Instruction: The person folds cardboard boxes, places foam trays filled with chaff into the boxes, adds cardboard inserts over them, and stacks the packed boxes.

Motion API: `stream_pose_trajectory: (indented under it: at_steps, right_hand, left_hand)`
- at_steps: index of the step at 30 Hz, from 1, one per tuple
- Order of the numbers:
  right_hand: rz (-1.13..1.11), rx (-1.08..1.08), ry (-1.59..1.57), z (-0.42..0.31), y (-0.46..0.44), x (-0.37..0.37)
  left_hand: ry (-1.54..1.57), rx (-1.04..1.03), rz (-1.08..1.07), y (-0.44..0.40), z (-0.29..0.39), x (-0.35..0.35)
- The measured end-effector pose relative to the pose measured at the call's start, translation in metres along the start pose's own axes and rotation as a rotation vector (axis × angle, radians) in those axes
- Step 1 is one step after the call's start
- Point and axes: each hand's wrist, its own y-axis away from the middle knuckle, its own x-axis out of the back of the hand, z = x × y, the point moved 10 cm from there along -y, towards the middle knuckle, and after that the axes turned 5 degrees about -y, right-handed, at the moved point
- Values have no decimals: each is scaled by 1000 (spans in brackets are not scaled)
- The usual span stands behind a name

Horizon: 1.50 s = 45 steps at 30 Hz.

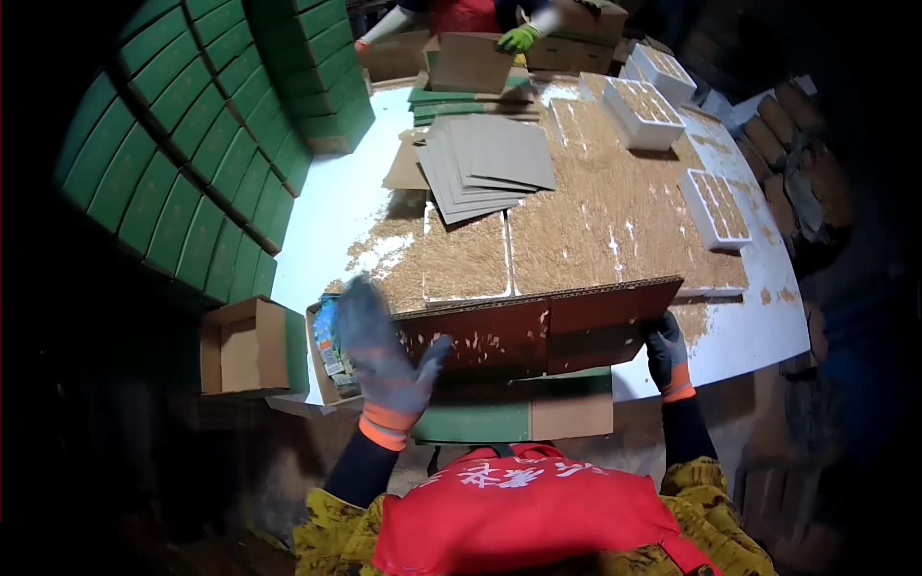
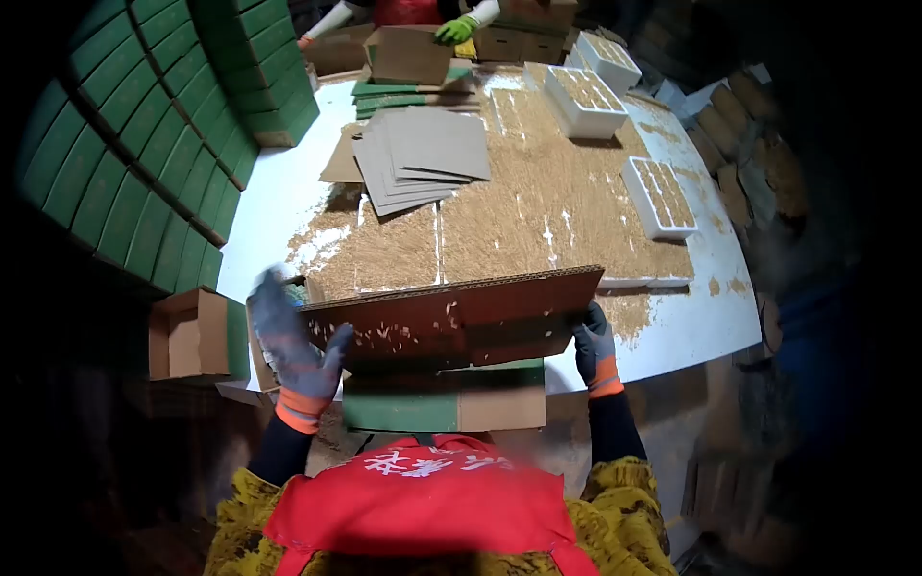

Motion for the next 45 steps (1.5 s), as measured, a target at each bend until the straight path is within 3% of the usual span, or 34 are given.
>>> stream_pose_trajectory:
  at_steps: [2,4,5,7,9,10,12,13,15,19,22,24,27,28,29,31,33,34,35,36,37,38,39,41,42,43,45]
  right_hand:
    - [-21,16,14,34,-25,16]
    - [-20,32,159,44,-21,31]
    - [194,108,264,54,-15,61]
    - [496,419,534,-49,26,24]
    - [322,778,721,-142,54,-64]
    - [112,769,833,-157,52,-109]
    - [-238,712,1166,-147,50,-183]
    - [-380,723,1241,-143,54,-199]
    - [-394,750,1212,-142,59,-193]
    - [-572,853,1214,-142,95,-185]
    - [-639,975,973,-168,114,-175]
    - [-597,813,890,-201,110,-148]
    - [-553,521,524,-178,83,-97]
    - [-683,580,585,-190,92,-104]
    - [-806,452,534,-169,97,-109]
    - [-1046,497,547,-164,116,-153]
    - [-1061,-26,657,-108,81,-164]
    - [-1058,-293,706,-74,71,-161]
    - [-857,-53,290,-77,53,-164]
    - [-786,3,405,-75,51,-162]
    - [-725,59,521,-73,50,-162]
    - [-614,676,748,-95,64,-168]
    - [-651,983,889,-84,78,-178]
    - [-496,1036,1007,-87,64,-188]
    - [-528,900,913,-138,54,-196]
    - [-385,981,931,-148,32,-191]
    - [-379,672,883,-126,-12,-184]
  left_hand:
    - [60,-186,-441,9,9,-31]
    - [0,-345,-363,15,25,-28]
    - [27,-314,-414,19,27,-30]
    - [-18,-320,-484,28,29,-39]
    - [169,-194,-651,33,16,-52]
    - [208,-216,-806,36,14,-65]
    - [390,-4,-1029,29,15,-62]
    - [588,96,-1111,34,4,-81]
    - [614,222,-1327,39,-14,-103]
    - [550,153,-1375,30,-25,-121]
    - [439,128,-1028,-10,-19,-82]
    - [340,109,-730,-31,-27,-48]
    - [168,310,-634,-22,-35,-7]
    - [82,206,-576,-6,-28,-21]
    - [-4,110,-521,21,-17,-39]
    - [256,58,-584,54,19,-79]
    - [137,-204,-968,89,44,-144]
    - [182,-225,-1331,110,37,-164]
    - [480,-214,-1250,112,33,-189]
    - [759,-206,-1149,114,0,-235]
    - [664,-198,-1019,98,-6,-211]
    - [561,-180,-894,80,-10,-183]
    - [459,-150,-777,64,-14,-154]
    - [103,127,-399,93,-23,-135]
    - [-86,85,-436,107,-10,-133]
    - [-132,91,-257,93,1,-106]
    - [-214,112,94,67,16,-51]
